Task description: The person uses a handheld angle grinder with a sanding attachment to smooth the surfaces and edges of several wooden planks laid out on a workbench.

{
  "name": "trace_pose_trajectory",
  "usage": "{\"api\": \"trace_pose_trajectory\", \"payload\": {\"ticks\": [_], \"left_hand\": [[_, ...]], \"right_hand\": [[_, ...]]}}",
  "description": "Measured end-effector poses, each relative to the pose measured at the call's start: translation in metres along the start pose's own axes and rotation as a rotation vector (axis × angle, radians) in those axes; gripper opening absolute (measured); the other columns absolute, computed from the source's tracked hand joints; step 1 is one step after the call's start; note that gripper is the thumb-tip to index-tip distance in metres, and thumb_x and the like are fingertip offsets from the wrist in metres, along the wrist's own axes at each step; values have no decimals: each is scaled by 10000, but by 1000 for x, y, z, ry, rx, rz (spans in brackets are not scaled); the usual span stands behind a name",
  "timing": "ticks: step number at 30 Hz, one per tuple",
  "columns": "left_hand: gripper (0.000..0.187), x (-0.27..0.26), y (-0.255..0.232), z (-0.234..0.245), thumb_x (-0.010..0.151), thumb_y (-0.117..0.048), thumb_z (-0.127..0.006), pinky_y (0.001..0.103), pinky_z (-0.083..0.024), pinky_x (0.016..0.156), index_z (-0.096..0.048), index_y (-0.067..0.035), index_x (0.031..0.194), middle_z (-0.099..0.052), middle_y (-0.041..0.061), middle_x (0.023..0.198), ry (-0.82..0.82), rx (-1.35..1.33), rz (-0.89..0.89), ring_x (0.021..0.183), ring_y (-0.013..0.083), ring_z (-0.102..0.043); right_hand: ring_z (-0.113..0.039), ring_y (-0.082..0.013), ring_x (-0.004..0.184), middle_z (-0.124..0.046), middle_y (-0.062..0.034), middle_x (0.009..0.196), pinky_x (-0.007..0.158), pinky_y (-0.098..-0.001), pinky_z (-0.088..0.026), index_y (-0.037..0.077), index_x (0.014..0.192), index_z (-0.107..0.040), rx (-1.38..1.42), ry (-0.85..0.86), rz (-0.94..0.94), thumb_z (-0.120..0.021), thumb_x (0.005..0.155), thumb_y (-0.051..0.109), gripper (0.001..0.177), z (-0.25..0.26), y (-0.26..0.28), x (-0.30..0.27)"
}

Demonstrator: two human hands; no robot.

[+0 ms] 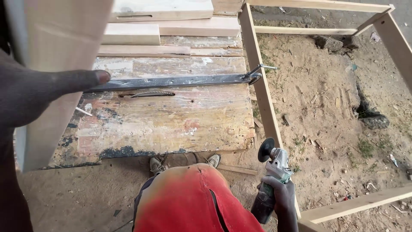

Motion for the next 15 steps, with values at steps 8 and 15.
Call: {"api": "trace_pose_trajectory", "payload": {"ticks": [8,15], "left_hand": [[885,-53,99,-146,451,-356,-733,440,-358,776,-382,37,1163,-493,188,985,572,485,42,864,351,-476],[761,-112,157,-201,527,-396,-668,419,-388,821,-398,13,1109,-538,158,958,947,625,26,907,315,-513]], "right_hand": [[-502,-313,444,-533,-257,520,439,-361,-418,-150,624,-535,30,-110,-18,-572,570,-33,135,25,-33,-30],[-475,-252,405,-508,-185,488,393,-322,-393,-83,596,-527,101,-158,-76,-587,545,-31,95,33,-58,-49]]}}
Point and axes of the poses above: each hand's wrist, its own x-axis towards the middle knuckle, its own z-axis out of the back of the hand, y = z × x, the point moved 9 cm from there along x, towards the middle knuckle
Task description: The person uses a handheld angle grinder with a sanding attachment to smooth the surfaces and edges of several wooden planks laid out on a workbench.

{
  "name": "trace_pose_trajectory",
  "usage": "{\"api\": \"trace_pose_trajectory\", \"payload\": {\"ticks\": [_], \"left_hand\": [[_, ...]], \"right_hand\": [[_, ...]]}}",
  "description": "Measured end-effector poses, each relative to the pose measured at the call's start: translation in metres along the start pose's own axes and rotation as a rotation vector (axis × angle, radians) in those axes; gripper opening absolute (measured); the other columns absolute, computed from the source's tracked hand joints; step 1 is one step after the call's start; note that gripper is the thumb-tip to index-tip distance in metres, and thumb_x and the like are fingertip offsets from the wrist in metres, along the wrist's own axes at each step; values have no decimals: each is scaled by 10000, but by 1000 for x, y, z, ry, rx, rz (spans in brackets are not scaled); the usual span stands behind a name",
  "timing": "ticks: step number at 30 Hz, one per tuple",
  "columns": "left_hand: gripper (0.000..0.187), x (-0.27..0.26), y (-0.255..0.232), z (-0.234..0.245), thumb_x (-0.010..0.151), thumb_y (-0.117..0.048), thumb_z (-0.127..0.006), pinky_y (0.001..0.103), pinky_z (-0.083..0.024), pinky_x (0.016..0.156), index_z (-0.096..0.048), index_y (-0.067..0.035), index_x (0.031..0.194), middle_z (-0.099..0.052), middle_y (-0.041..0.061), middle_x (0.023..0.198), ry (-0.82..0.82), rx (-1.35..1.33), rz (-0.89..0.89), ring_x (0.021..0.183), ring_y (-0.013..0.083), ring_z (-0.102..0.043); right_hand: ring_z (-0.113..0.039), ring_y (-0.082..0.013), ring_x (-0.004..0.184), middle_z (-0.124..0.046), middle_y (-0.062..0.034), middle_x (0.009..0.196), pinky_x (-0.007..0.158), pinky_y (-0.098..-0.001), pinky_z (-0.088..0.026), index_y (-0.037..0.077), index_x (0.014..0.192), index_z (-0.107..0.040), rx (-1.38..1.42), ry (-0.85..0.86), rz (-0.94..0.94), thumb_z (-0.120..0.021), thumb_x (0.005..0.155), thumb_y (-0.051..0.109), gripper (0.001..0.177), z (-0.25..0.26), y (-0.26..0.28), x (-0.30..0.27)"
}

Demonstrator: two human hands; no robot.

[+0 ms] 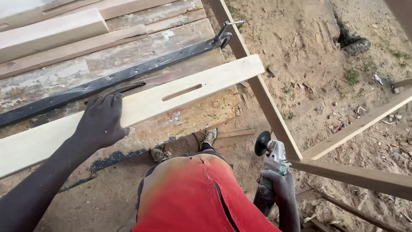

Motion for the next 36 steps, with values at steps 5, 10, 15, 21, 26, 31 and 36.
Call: {"api": "trace_pose_trajectory", "payload": {"ticks": [5,10,15,21,26,31,36], "left_hand": [[854,-12,19,-43,530,-373,-722,425,-343,886,-328,10,1184,-482,186,1023,49,-113,2,970,337,-464],[881,-35,50,-119,577,-331,-662,427,-364,889,-243,11,1272,-421,201,1170,238,-160,105,1052,336,-436],[831,-48,63,-125,612,-437,-644,393,-379,875,-303,-10,1238,-473,150,1088,356,-114,158,995,286,-479],[834,3,-29,-64,602,-397,-651,409,-239,984,-327,-18,1271,-403,212,1218,248,-356,128,1154,352,-392],[985,101,-163,-57,607,-526,-664,422,-206,962,-223,17,1299,-316,242,1254,161,-383,-96,1193,360,-300],[831,170,-205,-85,582,-413,-708,377,-294,881,-331,30,1175,-440,201,1091,46,-274,-76,1078,325,-411],[778,160,-211,-67,534,-345,-719,346,-289,876,-376,14,1133,-484,174,1013,2,-328,-121,1017,292,-443]], "right_hand": [[-485,-251,413,-525,-187,504,399,-324,-402,-74,625,-526,8,13,-18,-593,559,-14,112,-2,-6,0],[-496,-249,398,-525,-183,495,393,-327,-420,-58,630,-507,51,105,51,-586,566,-25,107,-11,4,12],[-487,-220,415,-524,-152,501,392,-312,-406,-45,577,-532,-33,122,43,-585,544,-5,75,-15,21,26],[-556,-229,477,-528,-160,531,489,-349,-436,-31,639,-560,35,107,119,-691,476,-7,211,-21,25,70],[-552,-192,512,-541,-123,560,516,-343,-435,-13,656,-568,55,200,104,-706,492,26,218,-34,36,114],[-561,-281,375,-513,-188,461,385,-360,-444,-53,615,-545,119,485,74,-649,522,-5,147,-54,55,140],[-556,-259,360,-514,-175,462,367,-342,-445,-58,629,-542,94,595,44,-637,519,-3,155,-55,59,154]]}}
Point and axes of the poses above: each hand's wrist, its own x-axis towards the middle knuckle, its own z-axis out of the back of the hand, y = z × x, the point moved 9 cm from there along x, towards the middle knuckle
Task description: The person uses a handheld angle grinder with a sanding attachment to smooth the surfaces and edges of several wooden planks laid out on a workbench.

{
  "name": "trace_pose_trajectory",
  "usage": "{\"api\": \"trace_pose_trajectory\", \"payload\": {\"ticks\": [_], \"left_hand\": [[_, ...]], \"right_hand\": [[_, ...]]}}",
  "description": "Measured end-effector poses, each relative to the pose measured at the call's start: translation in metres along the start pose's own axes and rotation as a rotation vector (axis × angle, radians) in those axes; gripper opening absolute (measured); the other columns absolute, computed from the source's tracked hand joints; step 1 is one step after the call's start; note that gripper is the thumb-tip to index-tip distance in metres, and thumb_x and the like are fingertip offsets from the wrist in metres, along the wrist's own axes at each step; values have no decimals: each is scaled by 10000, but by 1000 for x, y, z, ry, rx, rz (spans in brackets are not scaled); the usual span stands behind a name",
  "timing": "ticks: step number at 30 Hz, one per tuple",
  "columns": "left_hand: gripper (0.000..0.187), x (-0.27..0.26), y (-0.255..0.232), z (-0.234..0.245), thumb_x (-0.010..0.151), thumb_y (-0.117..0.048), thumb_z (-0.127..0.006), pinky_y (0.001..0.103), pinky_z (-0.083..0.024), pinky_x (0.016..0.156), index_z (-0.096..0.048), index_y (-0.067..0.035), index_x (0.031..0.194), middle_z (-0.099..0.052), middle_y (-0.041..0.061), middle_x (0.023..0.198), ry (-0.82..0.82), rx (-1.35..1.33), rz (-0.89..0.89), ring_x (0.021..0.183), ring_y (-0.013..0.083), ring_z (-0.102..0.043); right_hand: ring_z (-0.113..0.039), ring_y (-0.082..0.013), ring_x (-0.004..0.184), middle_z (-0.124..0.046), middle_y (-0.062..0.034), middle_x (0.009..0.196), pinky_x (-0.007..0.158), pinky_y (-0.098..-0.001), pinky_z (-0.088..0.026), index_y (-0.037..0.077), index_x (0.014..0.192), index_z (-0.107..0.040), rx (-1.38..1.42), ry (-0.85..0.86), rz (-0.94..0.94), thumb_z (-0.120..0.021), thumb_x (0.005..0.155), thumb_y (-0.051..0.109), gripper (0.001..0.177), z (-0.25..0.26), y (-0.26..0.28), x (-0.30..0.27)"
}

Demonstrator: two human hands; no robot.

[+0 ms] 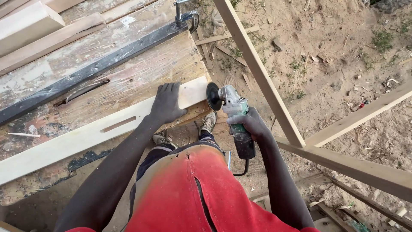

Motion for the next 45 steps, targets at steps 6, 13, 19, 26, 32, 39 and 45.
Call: {"api": "trace_pose_trajectory", "payload": {"ticks": [6,13,19,26,32,39,45], "left_hand": [[774,-8,-4,3,521,-332,-712,347,-297,860,-391,1,1142,-501,167,997,-46,-29,-21,989,280,-459],[774,-5,-6,8,512,-286,-703,348,-279,878,-390,4,1157,-503,169,1003,-18,-94,-8,997,284,-455],[756,-26,-18,0,508,-333,-688,342,-300,868,-411,-24,1139,-516,145,972,5,-132,-28,967,263,-472],[726,-22,-13,55,525,-251,-681,336,-274,903,-410,8,1147,-511,172,986,-95,-152,3,976,278,-466],[779,-21,-10,56,494,-250,-708,347,-280,906,-399,19,1157,-506,178,1003,-80,-186,23,993,288,-458],[781,-26,-11,49,486,-245,-705,372,-282,906,-407,28,1154,-507,193,997,-78,-199,3,986,309,-460],[757,-30,-14,43,514,-258,-689,376,-281,896,-401,29,1154,-500,211,997,-73,-222,-14,983,321,-457]], "right_hand": [[-561,-278,365,-523,-193,481,362,-351,-452,-77,659,-539,-35,110,-55,-612,540,-8,156,5,-2,25],[-556,-290,352,-516,-207,466,344,-366,-453,-81,644,-541,-35,170,-104,-601,512,-22,157,6,-2,29],[-563,-288,371,-514,-196,469,359,-361,-456,-75,651,-544,-65,170,-108,-598,528,14,161,2,8,37],[-556,-298,351,-515,-226,454,343,-371,-450,-93,616,-545,-140,139,-134,-596,512,-25,134,8,31,9],[-560,-277,353,-509,-194,452,353,-354,-459,-67,603,-540,-117,120,-68,-604,502,-11,132,4,32,13],[-564,-275,356,-518,-193,454,353,-343,-457,-67,609,-545,-132,150,-66,-603,491,-24,139,-10,44,8],[-568,-273,362,-530,-194,472,344,-339,-461,-66,632,-552,-210,144,-66,-611,493,-39,153,-14,53,9]]}}
Point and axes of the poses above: each hand's wrist, its own x-axis towards the middle knuckle, its own z-axis out of the back of the hand, y = z × x, the point moved 9 cm from there along x, towards the middle knuckle
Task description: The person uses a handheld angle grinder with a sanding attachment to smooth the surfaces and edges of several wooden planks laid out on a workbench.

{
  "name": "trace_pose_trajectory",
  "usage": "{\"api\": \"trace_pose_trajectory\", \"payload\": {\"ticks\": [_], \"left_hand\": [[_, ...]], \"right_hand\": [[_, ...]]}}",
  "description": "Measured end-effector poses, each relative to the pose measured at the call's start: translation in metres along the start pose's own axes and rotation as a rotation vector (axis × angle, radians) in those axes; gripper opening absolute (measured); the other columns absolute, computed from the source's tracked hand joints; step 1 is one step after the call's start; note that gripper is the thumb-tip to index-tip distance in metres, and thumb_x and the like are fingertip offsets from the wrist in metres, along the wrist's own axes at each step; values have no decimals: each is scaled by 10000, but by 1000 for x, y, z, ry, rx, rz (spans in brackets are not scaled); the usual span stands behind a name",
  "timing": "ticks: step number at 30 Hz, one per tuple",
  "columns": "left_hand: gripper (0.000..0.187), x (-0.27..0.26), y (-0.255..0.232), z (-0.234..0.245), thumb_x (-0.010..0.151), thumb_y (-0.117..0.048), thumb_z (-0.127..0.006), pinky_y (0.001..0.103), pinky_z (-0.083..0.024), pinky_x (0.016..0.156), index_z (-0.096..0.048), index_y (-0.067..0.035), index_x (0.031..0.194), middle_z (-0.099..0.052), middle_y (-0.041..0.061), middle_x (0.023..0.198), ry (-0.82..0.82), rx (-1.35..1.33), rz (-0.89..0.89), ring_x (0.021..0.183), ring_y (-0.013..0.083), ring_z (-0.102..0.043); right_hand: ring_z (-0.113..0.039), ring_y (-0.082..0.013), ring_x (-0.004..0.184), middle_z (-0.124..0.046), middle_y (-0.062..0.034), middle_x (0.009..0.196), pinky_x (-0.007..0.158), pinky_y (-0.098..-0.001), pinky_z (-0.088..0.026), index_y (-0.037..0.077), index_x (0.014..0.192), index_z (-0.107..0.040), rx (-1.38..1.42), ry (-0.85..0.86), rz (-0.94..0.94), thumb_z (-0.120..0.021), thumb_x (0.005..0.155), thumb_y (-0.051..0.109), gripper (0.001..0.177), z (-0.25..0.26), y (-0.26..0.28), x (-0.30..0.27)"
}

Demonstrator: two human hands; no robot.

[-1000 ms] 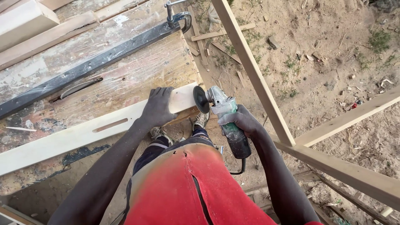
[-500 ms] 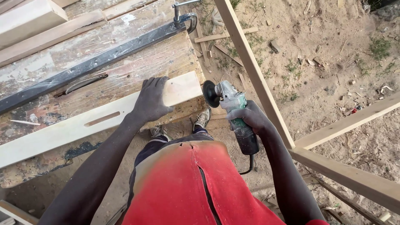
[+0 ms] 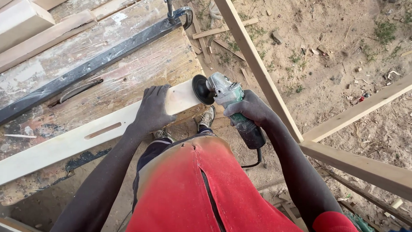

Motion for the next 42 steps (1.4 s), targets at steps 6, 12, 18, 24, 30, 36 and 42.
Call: {"api": "trace_pose_trajectory", "payload": {"ticks": [6,12,18,24,30,36,42], "left_hand": [[740,-8,-5,-2,524,-285,-685,363,-292,882,-412,16,1143,-499,189,997,14,20,14,991,303,-455],[744,-6,4,2,520,-303,-698,359,-294,868,-414,1,1137,-493,185,997,-10,34,-3,979,298,-454],[763,-9,2,-3,509,-299,-711,361,-291,880,-413,15,1137,-493,192,990,-3,1,-8,974,304,-453],[761,-11,-7,3,482,-256,-718,376,-305,863,-416,13,1126,-497,198,974,-27,-3,-26,955,315,-461],[764,-14,-7,28,506,-276,-730,397,-330,836,-414,-8,1147,-486,190,999,-50,-53,-5,968,336,-443],[814,-6,2,54,483,-318,-761,447,-359,826,-418,4,1146,-495,199,1020,-78,-67,49,982,368,-447],[840,-5,-5,53,476,-369,-774,479,-363,846,-426,30,1128,-500,232,1030,-6,-88,20,997,411,-458]], "right_hand": [[-572,-261,378,-536,-185,486,354,-328,-467,-64,645,-551,-46,8,-10,-634,491,-26,179,0,9,7],[-575,-267,379,-544,-188,486,359,-336,-475,-63,624,-564,-136,-4,-61,-661,487,-18,174,-3,17,-5],[-576,-259,381,-539,-179,486,358,-332,-482,-55,627,-566,-70,34,-12,-675,477,-18,189,3,2,8],[-568,-275,374,-530,-189,487,357,-346,-479,-59,638,-561,43,90,-31,-649,478,-30,185,-4,-7,18],[-566,-306,375,-521,-206,486,354,-374,-468,-73,653,-560,171,141,-22,-626,483,-45,185,-1,-21,23],[-564,-335,379,-523,-228,498,382,-413,-469,-98,678,-552,295,187,-5,-616,496,-46,199,-18,-25,8],[-563,-347,388,-524,-238,510,395,-421,-470,-108,713,-556,380,207,23,-603,507,-44,221,-17,-33,18]]}}
Point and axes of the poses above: each hand's wrist, its own x-axis towards the middle knuckle, its own z-axis out of the back of the hand, y = z × x, the point moved 9 cm from there along x, towards the middle knuckle
